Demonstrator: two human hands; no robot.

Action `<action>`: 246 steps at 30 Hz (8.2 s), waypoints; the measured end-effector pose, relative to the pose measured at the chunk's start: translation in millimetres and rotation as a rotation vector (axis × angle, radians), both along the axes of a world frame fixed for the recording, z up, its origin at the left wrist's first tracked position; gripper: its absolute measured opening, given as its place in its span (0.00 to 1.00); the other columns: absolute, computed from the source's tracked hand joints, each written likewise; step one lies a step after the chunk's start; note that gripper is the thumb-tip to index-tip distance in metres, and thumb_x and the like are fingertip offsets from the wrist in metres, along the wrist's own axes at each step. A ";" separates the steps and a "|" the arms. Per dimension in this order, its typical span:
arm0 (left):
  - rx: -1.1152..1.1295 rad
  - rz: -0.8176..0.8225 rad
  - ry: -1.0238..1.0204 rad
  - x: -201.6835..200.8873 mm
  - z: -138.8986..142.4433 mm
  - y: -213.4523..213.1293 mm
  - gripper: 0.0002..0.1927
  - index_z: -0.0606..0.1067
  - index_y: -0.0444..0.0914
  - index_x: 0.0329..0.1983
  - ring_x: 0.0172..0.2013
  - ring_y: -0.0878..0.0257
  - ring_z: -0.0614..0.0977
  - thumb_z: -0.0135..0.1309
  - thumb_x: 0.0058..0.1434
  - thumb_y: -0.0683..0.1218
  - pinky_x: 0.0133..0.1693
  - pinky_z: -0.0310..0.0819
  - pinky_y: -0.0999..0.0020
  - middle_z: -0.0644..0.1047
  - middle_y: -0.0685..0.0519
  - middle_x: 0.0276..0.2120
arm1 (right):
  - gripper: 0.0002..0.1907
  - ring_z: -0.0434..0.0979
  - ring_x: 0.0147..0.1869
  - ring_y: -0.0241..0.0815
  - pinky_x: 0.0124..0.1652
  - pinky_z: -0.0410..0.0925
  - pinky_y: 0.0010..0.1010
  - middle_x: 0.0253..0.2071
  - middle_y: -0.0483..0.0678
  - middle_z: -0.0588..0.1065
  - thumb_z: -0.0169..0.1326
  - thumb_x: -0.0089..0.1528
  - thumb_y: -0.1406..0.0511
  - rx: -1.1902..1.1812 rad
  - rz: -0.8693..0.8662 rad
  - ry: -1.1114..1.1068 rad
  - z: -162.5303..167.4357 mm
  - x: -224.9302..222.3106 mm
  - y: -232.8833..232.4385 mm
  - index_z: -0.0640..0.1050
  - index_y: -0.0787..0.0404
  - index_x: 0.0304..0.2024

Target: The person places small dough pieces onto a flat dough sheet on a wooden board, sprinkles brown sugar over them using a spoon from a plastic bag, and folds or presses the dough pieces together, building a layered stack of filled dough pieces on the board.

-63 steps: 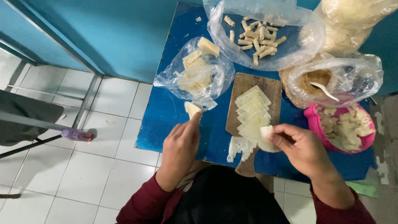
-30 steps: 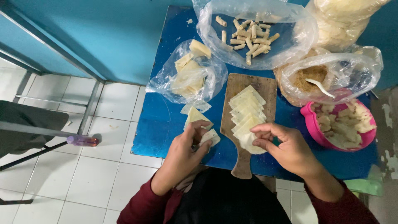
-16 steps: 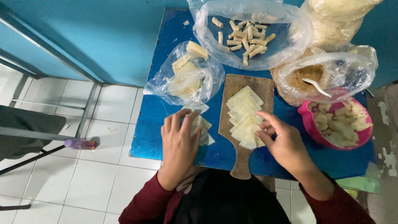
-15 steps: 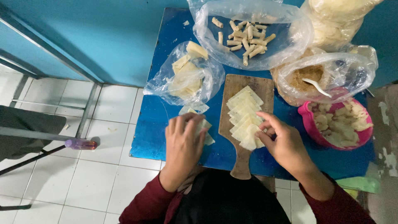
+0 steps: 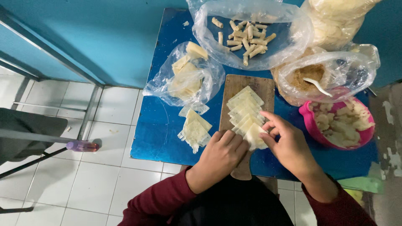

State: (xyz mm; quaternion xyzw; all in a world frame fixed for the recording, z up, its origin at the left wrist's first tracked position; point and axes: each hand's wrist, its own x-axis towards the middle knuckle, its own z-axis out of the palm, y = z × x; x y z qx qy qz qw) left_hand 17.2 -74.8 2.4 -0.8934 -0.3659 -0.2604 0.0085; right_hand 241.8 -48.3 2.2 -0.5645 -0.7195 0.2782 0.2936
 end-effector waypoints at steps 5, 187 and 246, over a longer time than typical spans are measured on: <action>0.069 0.033 0.135 1.3 2.2 0.2 0.09 0.74 0.40 0.42 0.43 0.59 0.72 0.51 0.62 0.48 0.42 0.65 0.65 0.70 0.54 0.36 | 0.32 0.80 0.32 0.38 0.32 0.72 0.29 0.39 0.49 0.80 0.64 0.55 0.71 0.016 0.000 0.038 -4.3 -4.7 -1.4 0.72 0.58 0.62; -0.262 0.188 0.059 -5.6 -22.8 44.6 0.39 0.58 0.23 0.71 0.75 0.41 0.50 0.44 0.63 0.53 0.62 0.51 0.26 0.54 0.32 0.74 | 0.29 0.41 0.80 0.53 0.72 0.37 0.53 0.78 0.40 0.54 0.47 0.67 0.63 0.748 0.476 -0.931 1.9 29.8 25.1 0.73 0.25 0.67; -0.194 0.255 0.081 -2.3 -28.1 43.4 0.39 0.58 0.25 0.71 0.74 0.41 0.51 0.44 0.63 0.55 0.63 0.52 0.28 0.55 0.32 0.73 | 0.34 0.49 0.80 0.55 0.71 0.42 0.60 0.80 0.45 0.52 0.44 0.64 0.63 0.716 0.165 -1.431 11.0 -23.4 58.4 0.68 0.38 0.74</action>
